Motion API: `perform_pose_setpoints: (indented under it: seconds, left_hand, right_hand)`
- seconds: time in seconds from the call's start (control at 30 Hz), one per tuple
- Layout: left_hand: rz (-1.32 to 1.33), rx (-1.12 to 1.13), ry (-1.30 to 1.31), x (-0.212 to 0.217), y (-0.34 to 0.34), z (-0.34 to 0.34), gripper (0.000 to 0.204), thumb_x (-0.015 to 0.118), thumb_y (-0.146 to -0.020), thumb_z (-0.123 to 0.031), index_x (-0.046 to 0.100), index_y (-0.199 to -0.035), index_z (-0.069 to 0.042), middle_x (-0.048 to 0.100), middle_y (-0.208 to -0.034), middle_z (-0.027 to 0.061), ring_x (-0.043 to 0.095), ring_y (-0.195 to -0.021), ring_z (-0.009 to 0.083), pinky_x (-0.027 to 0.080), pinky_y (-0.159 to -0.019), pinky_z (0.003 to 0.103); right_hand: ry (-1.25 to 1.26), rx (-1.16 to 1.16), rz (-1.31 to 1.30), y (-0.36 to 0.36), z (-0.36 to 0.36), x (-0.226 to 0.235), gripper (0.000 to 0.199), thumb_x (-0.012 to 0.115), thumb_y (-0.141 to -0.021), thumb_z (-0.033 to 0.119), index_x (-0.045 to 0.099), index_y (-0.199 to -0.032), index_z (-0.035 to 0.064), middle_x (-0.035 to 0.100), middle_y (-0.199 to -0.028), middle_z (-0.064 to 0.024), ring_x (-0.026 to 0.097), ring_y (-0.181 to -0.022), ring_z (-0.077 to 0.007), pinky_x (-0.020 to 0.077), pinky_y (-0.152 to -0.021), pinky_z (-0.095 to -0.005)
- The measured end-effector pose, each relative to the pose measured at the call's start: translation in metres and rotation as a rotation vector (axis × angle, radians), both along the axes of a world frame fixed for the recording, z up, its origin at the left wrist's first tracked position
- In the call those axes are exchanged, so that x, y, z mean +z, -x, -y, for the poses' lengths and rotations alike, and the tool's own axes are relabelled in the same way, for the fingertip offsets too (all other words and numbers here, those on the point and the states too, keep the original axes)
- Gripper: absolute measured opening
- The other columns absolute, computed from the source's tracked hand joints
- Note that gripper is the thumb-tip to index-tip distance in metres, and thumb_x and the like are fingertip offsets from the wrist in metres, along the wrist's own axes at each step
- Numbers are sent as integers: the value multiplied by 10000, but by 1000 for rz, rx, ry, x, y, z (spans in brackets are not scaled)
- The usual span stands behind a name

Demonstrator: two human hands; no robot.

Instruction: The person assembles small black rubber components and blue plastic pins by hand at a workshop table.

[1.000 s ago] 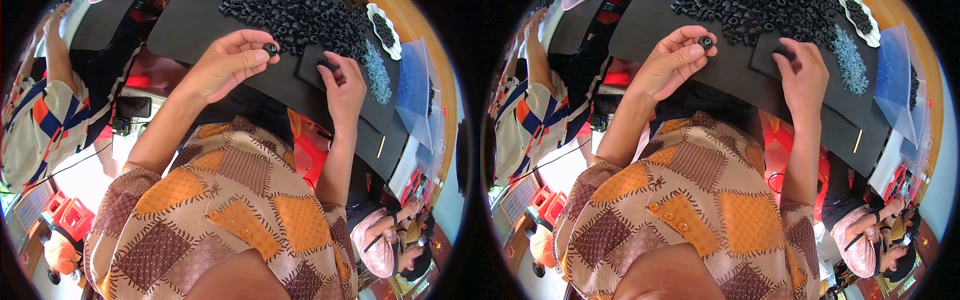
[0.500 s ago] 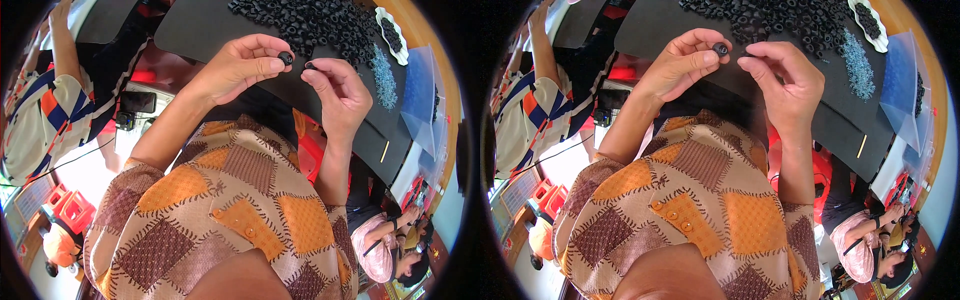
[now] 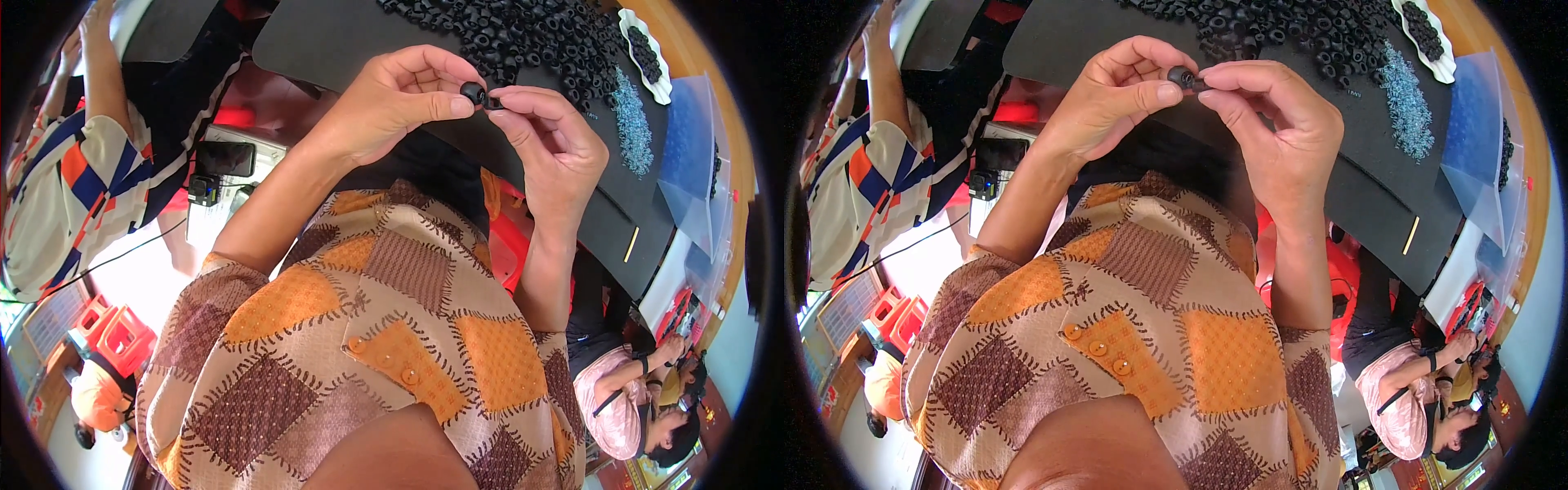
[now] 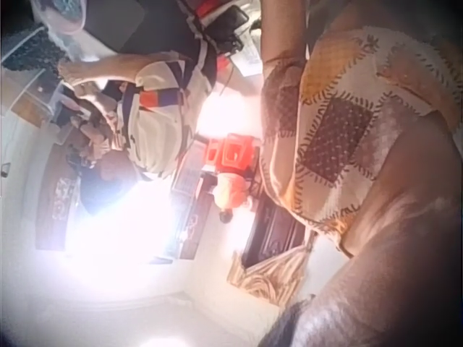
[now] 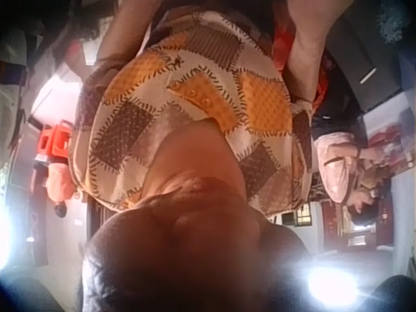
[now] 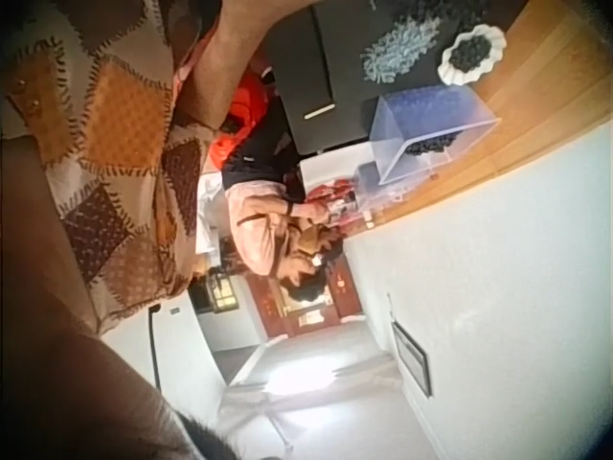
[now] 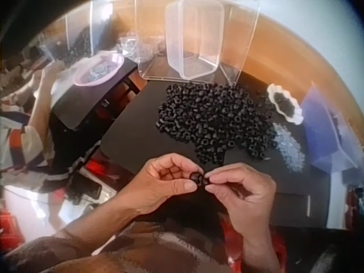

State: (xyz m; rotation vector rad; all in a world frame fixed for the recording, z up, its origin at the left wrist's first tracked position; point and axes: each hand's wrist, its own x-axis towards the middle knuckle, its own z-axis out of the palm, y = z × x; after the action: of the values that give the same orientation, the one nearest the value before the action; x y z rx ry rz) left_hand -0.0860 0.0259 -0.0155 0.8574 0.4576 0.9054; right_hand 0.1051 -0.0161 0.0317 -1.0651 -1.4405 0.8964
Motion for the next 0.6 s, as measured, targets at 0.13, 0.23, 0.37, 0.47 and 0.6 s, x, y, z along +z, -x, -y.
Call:
perform_pose_setpoints:
  seconds: [0.13, 0.23, 0.37, 0.47, 0.6]
  left_hand:
    - [-80, 50, -87, 1, -1, 1, 270, 705, -850, 50, 652, -1095, -49, 676, -1117, 83, 641, -960, 97, 539, -872, 242]
    - [-132, 95, -126, 5, -2, 2, 268, 717, -842, 43, 657, -1091, -36, 688, -1085, 83, 643, -925, 88, 543, -847, 239]
    - [-213, 129, -163, 8, -2, 2, 266, 734, -835, 28, 669, -1087, -25, 702, -1039, 71, 649, -882, 82, 541, -820, 232]
    - [-278, 111, -165, 8, -1, 3, 270, 747, -832, 11, 678, -1092, -19, 711, -1009, 60, 655, -868, 80, 533, -809, 223]
    - [-302, 129, -188, 8, -2, 3, 260, 750, -840, -10, 690, -1093, -15, 719, -974, 58, 663, -872, 85, 529, -809, 219]
  right_hand:
    - [-50, -65, 128, 1, -1, 0, 165, 741, -781, -99, 717, -910, 1, 712, -910, -69, 669, -809, -113, 546, -732, -228]
    - [-157, -89, 226, 2, -3, 2, 169, 746, -761, -101, 718, -888, 7, 716, -885, -75, 678, -796, -129, 542, -710, -236]
    - [-297, -106, 300, 2, -7, -4, 180, 750, -720, -113, 716, -849, 8, 718, -865, -88, 691, -777, -172, 538, -681, -250]
    - [-362, -92, 392, 1, -6, -2, 183, 748, -706, -118, 719, -832, 12, 721, -870, -87, 694, -777, -176, 542, -675, -248]
    - [-367, -115, 440, 1, -3, -3, 181, 746, -703, -118, 721, -821, 16, 721, -873, -86, 695, -778, -173, 545, -675, -250]
